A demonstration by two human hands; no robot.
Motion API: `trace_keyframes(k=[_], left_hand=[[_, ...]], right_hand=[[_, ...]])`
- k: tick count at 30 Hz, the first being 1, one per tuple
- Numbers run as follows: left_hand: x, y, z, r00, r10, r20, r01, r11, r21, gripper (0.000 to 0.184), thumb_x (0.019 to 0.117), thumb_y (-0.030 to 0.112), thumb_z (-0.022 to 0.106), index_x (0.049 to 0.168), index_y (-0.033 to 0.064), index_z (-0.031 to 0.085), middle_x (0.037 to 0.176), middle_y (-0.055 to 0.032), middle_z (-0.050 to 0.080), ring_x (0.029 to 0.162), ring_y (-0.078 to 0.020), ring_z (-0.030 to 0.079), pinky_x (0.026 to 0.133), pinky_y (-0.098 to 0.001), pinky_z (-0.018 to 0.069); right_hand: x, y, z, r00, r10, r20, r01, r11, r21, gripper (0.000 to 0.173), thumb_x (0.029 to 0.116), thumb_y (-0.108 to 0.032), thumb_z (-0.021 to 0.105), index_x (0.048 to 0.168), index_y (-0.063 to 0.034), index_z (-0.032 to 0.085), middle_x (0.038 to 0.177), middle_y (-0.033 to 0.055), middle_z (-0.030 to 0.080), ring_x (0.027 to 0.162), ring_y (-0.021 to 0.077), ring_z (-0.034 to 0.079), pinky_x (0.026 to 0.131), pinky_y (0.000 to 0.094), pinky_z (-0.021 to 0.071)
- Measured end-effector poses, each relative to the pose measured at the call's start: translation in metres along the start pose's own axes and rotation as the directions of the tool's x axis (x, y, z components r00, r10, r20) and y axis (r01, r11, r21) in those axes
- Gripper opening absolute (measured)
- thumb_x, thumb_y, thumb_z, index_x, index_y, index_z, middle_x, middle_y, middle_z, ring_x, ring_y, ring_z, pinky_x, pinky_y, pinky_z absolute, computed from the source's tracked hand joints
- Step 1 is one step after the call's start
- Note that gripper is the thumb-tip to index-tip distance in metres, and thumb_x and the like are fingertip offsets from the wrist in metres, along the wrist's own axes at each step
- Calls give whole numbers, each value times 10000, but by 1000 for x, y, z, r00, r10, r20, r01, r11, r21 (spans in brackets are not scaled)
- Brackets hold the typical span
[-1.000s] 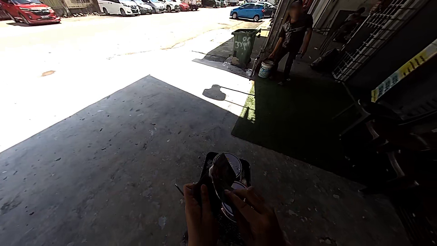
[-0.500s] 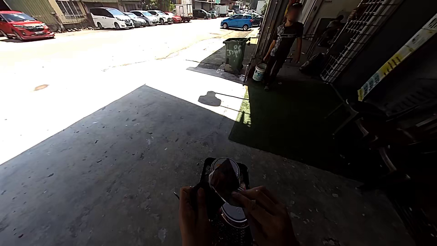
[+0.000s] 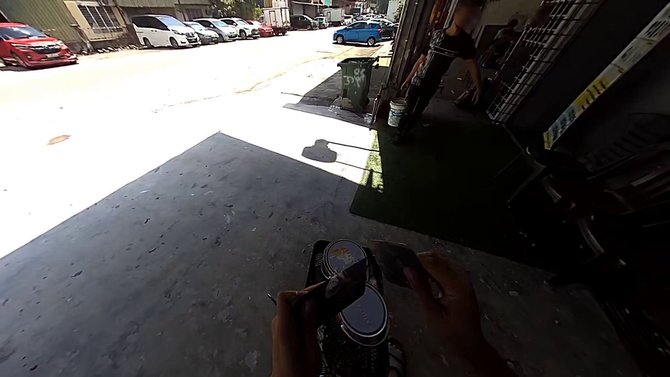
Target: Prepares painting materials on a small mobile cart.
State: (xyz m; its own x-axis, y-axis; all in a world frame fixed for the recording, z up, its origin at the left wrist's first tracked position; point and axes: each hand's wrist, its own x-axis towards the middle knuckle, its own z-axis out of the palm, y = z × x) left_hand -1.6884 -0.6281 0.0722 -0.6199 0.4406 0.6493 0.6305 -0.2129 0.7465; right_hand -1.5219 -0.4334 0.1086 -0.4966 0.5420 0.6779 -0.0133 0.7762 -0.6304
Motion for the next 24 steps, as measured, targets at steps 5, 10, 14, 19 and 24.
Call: trace_keyframes(k=[5, 10, 14, 19, 24], left_hand=[[-10, 11, 14, 995, -83, 59, 85, 995, -48, 265, 1106, 339, 405, 1107, 89, 493, 842, 40, 638, 735, 27, 635, 674, -158, 562], [-14, 19, 12, 939, -85, 334, 14, 977, 211, 499, 966, 439, 668, 1203, 22, 529, 1006, -73, 733, 855, -81, 723, 739, -253, 606], [-8, -1, 0, 932, -213, 293, 177, 974, 144, 238, 1035, 322, 589, 1037, 84, 595, 743, 29, 655, 638, -44, 642, 583, -232, 566], [2, -10, -9, 967, -179, 183, 165, 982, 93, 247, 1055, 341, 550, 1030, 97, 573, 742, 65, 646, 641, -8, 632, 575, -200, 557], [-9, 5, 17, 958, -284, -24, 284, 959, -16, 136, 1068, 162, 483, 1072, 30, 515, 781, 26, 628, 667, -22, 632, 620, -199, 569]], right_hand=[[-32, -14, 52, 894, 444, -55, -359, 785, 505, 327, 907, 28, 648, 1225, 51, 573, 996, 126, 742, 876, 205, 748, 772, 312, 645], [-28, -21, 54, 895, 444, 47, -381, 705, 599, 264, 932, 29, 661, 1182, 55, 580, 973, 169, 739, 866, 239, 748, 785, 353, 640], [-11, -7, 31, 891, 454, -21, -314, 650, 692, 392, 933, -27, 667, 1310, -56, 563, 1117, 131, 698, 961, 246, 734, 810, 398, 651], [-3, 15, -1, 849, -91, 521, 34, 992, 118, 260, 1088, -318, 495, 1180, -152, 673, 978, 0, 707, 813, 75, 679, 689, 256, 585], [-3, -7, 14, 966, -87, 244, 157, 947, -282, 367, 1083, -321, 434, 1261, -141, 699, 1050, 37, 732, 896, 129, 704, 740, 336, 603]])
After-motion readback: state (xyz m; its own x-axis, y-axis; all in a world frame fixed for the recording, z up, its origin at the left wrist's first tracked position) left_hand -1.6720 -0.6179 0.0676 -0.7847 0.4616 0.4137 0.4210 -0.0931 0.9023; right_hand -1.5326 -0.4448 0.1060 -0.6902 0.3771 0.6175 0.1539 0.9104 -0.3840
